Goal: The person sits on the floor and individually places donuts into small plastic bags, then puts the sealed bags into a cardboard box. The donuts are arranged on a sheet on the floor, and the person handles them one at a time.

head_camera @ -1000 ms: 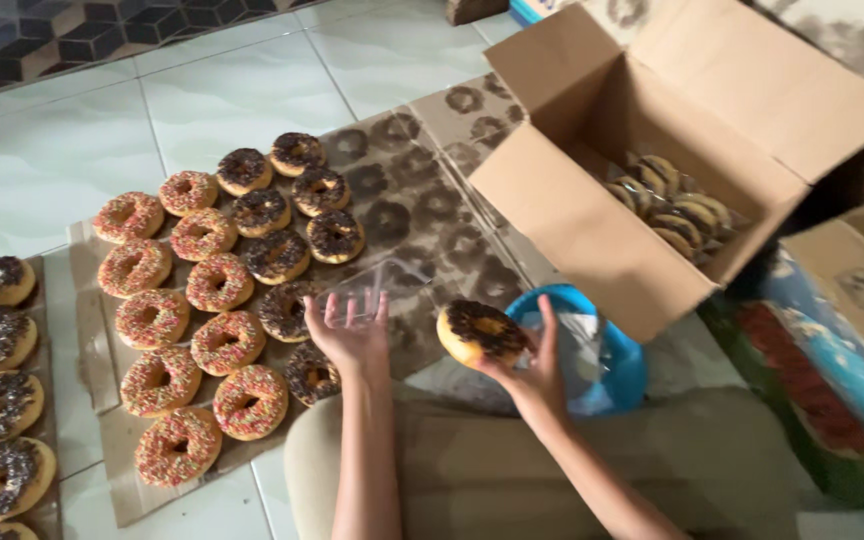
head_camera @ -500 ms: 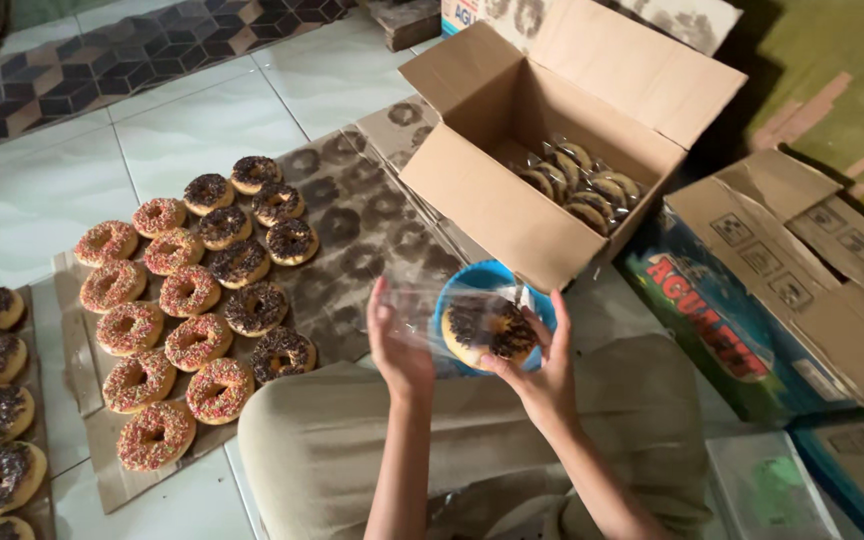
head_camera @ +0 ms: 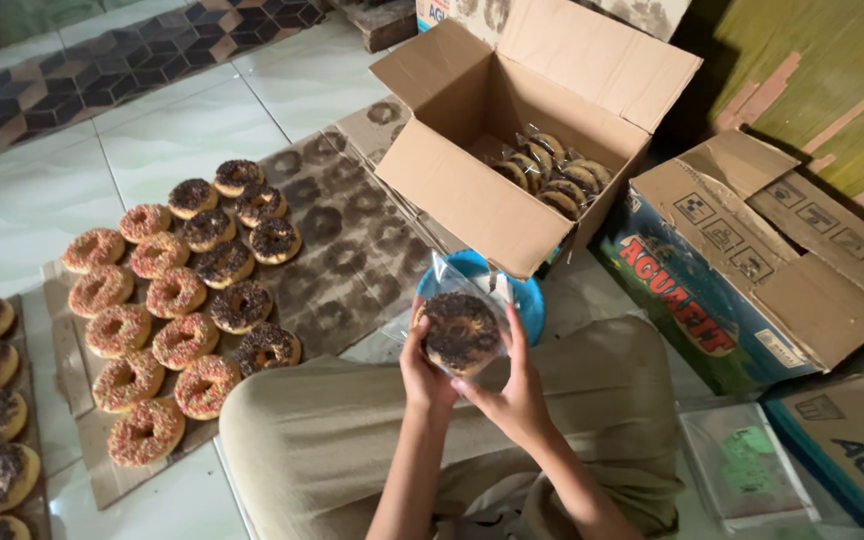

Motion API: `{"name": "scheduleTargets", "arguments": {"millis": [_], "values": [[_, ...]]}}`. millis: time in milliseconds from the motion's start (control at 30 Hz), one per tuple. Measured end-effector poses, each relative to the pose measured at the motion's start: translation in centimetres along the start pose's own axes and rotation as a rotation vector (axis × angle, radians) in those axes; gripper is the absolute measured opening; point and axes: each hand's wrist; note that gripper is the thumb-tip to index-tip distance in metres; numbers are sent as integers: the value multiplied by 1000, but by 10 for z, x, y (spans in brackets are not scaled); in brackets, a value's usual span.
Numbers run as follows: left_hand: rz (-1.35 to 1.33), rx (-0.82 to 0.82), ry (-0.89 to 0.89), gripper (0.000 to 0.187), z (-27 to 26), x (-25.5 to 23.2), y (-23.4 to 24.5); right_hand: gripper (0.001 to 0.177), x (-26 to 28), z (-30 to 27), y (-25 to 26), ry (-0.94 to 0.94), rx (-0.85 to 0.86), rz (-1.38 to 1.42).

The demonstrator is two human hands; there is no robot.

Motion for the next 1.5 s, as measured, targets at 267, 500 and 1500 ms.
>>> {"name": "scheduleTargets", "arguments": {"millis": [267,500,1500], "values": [[57,2,111,43,-2,35,9,111,-13,4,-8,-169,-249,-127],[80,21,43,39,7,17,17,92,-37,-9,4,-113,-167,32],[-217,154,211,98,2,4,43,20,21,-6,1,-385,271,-174]]}}
Point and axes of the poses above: each hand's wrist, its own z-axis towards the middle knuckle, its own y-axis out of the back of the hand, x = y × z, and after that the axes turned 14 degrees about x, right-handed
